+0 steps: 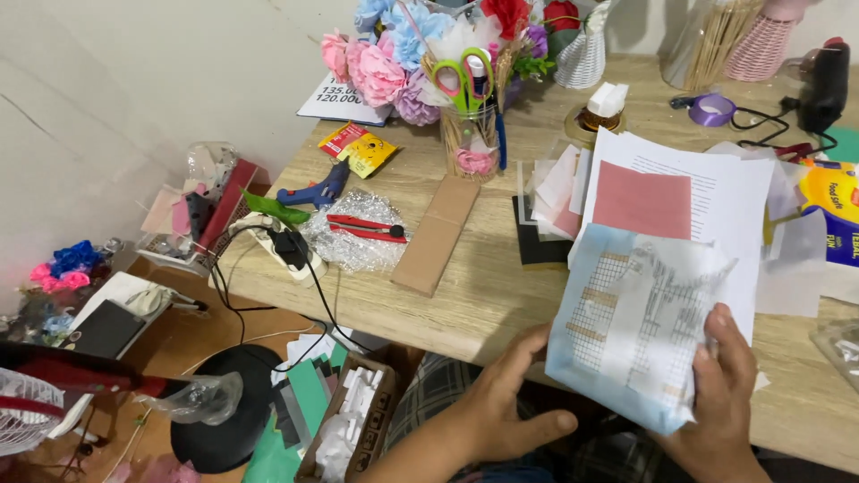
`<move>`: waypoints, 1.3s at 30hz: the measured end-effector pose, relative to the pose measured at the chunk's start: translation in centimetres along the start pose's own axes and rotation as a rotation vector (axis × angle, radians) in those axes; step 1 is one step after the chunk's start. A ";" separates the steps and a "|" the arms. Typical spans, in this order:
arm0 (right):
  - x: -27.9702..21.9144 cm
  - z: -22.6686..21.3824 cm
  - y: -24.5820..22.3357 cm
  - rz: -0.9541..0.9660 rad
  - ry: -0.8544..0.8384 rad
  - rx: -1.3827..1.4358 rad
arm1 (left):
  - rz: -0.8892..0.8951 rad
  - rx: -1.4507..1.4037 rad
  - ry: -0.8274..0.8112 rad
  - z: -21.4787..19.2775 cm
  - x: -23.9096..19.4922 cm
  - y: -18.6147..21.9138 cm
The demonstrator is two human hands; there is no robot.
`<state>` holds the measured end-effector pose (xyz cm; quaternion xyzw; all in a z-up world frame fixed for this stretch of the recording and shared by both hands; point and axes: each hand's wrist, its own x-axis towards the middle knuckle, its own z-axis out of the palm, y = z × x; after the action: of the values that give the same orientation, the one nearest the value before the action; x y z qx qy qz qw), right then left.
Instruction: The person tapes a small white package on a cluttered worktable. They repeatedly reach for a pink tape dispenser, apply clear tape to the package, and smooth the tape down. The package is turned over and taped on multiple sides throughout the clip.
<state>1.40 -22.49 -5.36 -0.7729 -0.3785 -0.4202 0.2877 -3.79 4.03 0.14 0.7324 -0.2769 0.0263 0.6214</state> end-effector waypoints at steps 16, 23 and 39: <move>1.0 -1.1 -2.1 -0.117 -0.249 -0.250 | -0.508 -0.684 0.650 0.5 0.7 -7.3; 0.4 -1.1 -1.5 0.277 0.071 -0.004 | -0.721 -0.772 0.681 -0.9 1.5 -3.6; 2.3 0.5 -3.8 0.390 0.190 0.316 | -0.416 -0.984 0.490 0.9 -1.4 -12.5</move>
<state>-0.65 -19.27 -3.07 -0.7338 -0.2544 -0.3634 0.5145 0.19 4.64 -11.83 0.3692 0.0450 -0.0593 0.9264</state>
